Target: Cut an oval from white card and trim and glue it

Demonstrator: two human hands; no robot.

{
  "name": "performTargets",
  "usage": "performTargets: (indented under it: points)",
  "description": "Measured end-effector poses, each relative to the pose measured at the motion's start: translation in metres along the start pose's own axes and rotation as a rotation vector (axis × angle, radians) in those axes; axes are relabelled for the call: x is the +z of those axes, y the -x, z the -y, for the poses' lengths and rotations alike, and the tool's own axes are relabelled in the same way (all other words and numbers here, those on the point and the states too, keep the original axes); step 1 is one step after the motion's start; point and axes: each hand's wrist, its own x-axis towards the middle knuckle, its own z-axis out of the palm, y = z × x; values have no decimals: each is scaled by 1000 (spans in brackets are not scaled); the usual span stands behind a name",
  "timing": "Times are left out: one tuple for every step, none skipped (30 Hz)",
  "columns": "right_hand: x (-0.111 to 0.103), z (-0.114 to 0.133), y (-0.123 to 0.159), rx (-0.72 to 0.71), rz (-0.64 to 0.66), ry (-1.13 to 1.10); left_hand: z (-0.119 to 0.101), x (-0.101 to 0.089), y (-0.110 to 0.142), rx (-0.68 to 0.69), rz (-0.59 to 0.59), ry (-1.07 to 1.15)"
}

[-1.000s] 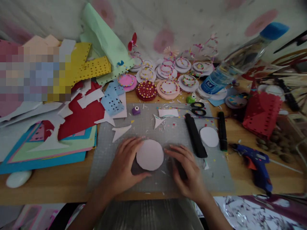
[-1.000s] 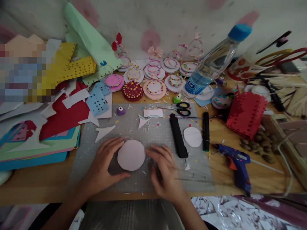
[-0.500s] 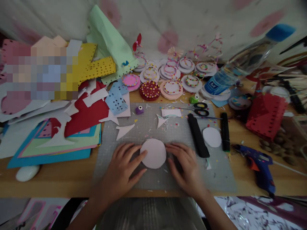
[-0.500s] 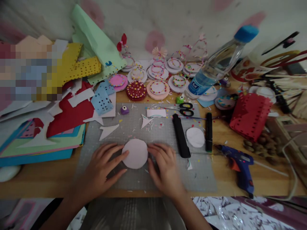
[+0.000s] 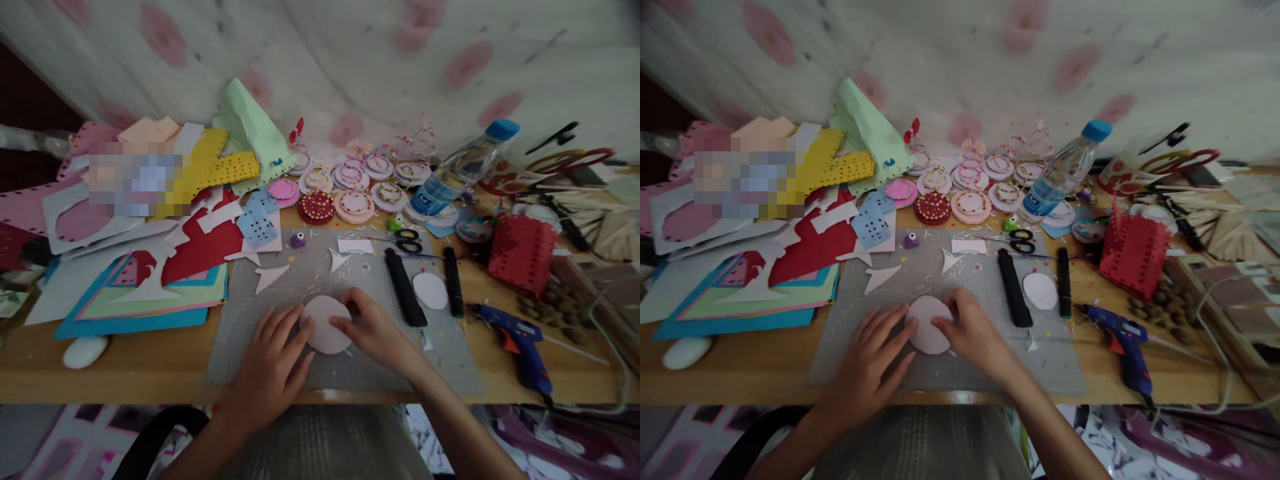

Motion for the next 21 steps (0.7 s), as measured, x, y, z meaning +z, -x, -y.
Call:
performTargets:
  points:
    - [-2, 3, 3, -16, 10, -113, -1, -1, -1, -35, -72, 87]
    - [-3, 6, 6, -30, 9, -244, -2, -1, -4, -79, -149, 179]
    - [-4, 9, 9, -45, 1, -376, -2, -3, -9, -126, -217, 272]
    - [-4, 10, 11, -61, -14, -486, -2, -4, -15, -164, -257, 357]
    - [-4, 10, 12, -80, -34, -541, -1, -5, -22, -183, -262, 429]
    - [-4, 10, 12, -102, -54, -532, 0, -5, -28, -184, -232, 484]
    - [-3, 9, 12, -123, -68, -492, 2, -6, -34, -170, -188, 516]
    - [-2, 7, 11, -141, -76, -440, 4, -6, -39, -154, -144, 534]
    - [-2, 5, 11, -154, -80, -389, 7, -5, -43, -137, -110, 545]
    - [-1, 3, 11, -162, -80, -351, 9, -5, -45, -122, -89, 555]
    - [-1, 2, 12, -166, -75, -330, 10, -4, -46, -110, -77, 569]
    - [-1, 0, 12, -167, -70, -324, 12, -4, -46, -97, -69, 586]
    - [-1, 0, 13, -169, -70, -317, 13, -3, -45, -86, -62, 602]
    - [-1, -1, 13, -169, -74, -311, 14, -3, -44, -80, -54, 611]
    - [-1, -2, 14, -168, -83, -307, 15, -3, -43, -78, -46, 615]
    - [-1, -2, 13, -167, -91, -304, 17, -3, -42, -78, -37, 613]
    - [-1, -2, 13, -166, -100, -302, 17, -3, -42, -77, -27, 609]
    - [-1, -3, 13, -164, -106, -301, 18, -4, -41, -72, -16, 604]
    - [0, -3, 13, -162, -110, -301, 19, -4, -41, -65, -7, 598]
    - [0, -3, 13, -160, -112, -303, 19, -5, -40, -55, 3, 591]
    - [1, -4, 13, -158, -114, -306, 19, -6, -39, -45, 10, 584]
